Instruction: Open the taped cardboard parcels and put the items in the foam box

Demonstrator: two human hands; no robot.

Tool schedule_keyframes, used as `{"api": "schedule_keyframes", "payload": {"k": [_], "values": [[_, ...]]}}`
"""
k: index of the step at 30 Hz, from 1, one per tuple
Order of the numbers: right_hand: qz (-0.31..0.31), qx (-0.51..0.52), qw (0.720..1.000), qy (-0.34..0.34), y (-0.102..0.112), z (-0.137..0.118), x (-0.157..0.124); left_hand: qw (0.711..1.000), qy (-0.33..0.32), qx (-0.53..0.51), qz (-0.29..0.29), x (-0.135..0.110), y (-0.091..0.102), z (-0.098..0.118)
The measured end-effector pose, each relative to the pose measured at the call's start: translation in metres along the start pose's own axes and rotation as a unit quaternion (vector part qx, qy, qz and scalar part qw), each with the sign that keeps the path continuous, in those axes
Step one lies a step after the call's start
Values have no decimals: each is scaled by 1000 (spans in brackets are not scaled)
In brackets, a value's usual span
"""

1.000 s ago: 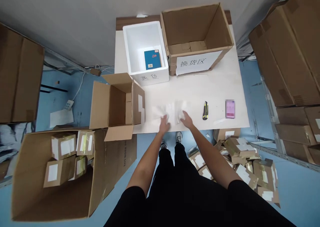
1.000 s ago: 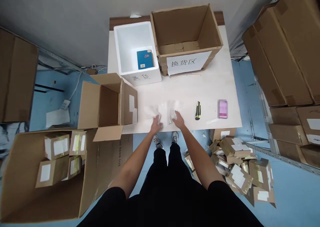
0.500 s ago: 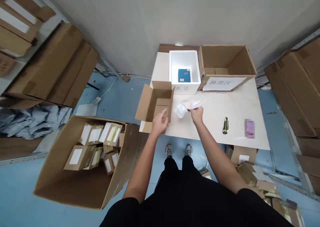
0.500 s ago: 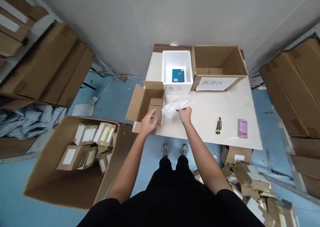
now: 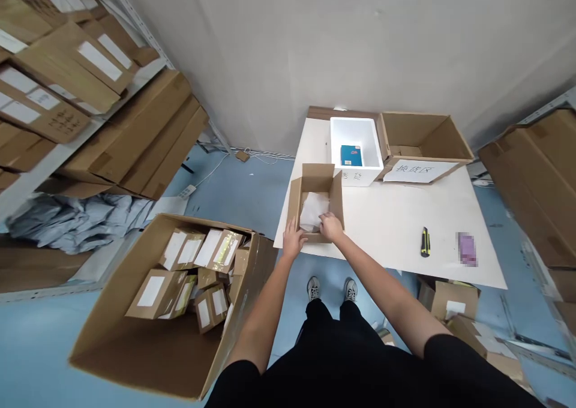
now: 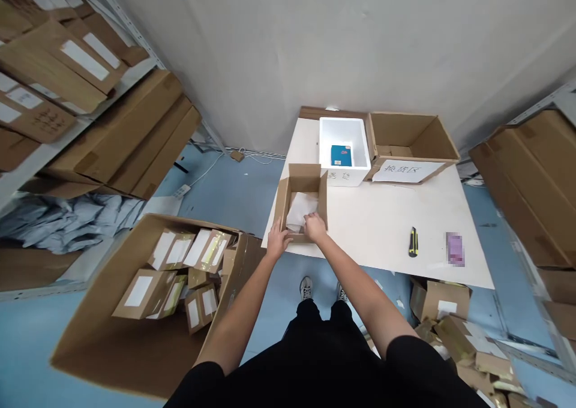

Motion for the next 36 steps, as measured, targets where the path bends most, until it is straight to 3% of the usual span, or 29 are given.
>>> {"api": "schedule_keyframes", "payload": {"k": [2, 5, 8, 11, 14, 17, 20, 22, 25, 29, 33, 36], "values": [[65, -62, 996, 13, 12, 16, -42, 999, 17, -29, 23, -13, -14, 4], [82, -94, 992, -13, 15, 56, -106, 997, 10, -73, 17, -33, -45, 25], [113, -70, 989, -72, 18, 102, -161, 994, -31, -102, -14, -51, -78, 63], [180, -32, 978, -100, 34, 139, -209, 992, -72, -102, -23, -63, -104, 108], [251, -9, 962, -102, 66, 167, -259, 989, -119, -90, -25, -72, -122, 163], [318, -3, 938, -137, 107, 194, -320, 981, -171, -82, -49, -82, -146, 231], [373, 0, 908, -190, 148, 224, -395, 968, -225, -76, -84, -100, -184, 310], [407, -1, 885, -227, 171, 248, -453, 958, -251, -69, -121, -117, -221, 366], [461, 5, 838, -294, 193, 288, -553, 935, -283, -50, -207, -159, -291, 448], [528, 3, 756, -386, 189, 323, -695, 885, -364, -18, -291, -243, -382, 542], [552, -43, 683, -476, 168, 331, -817, 817, -474, 16, -328, -338, -454, 612], [526, -65, 641, -555, 156, 333, -885, 771, -541, 42, -335, -397, -487, 648]]}}
Point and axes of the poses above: each hand's wrist, its own x-axis towards the middle knuckle, its own y-axis out of the back of the hand, z = x × y, the point moved 8 cm from there along x, towards the middle knuckle, and after that the axes turned 9 degrees about y, right-handed, at the moved point
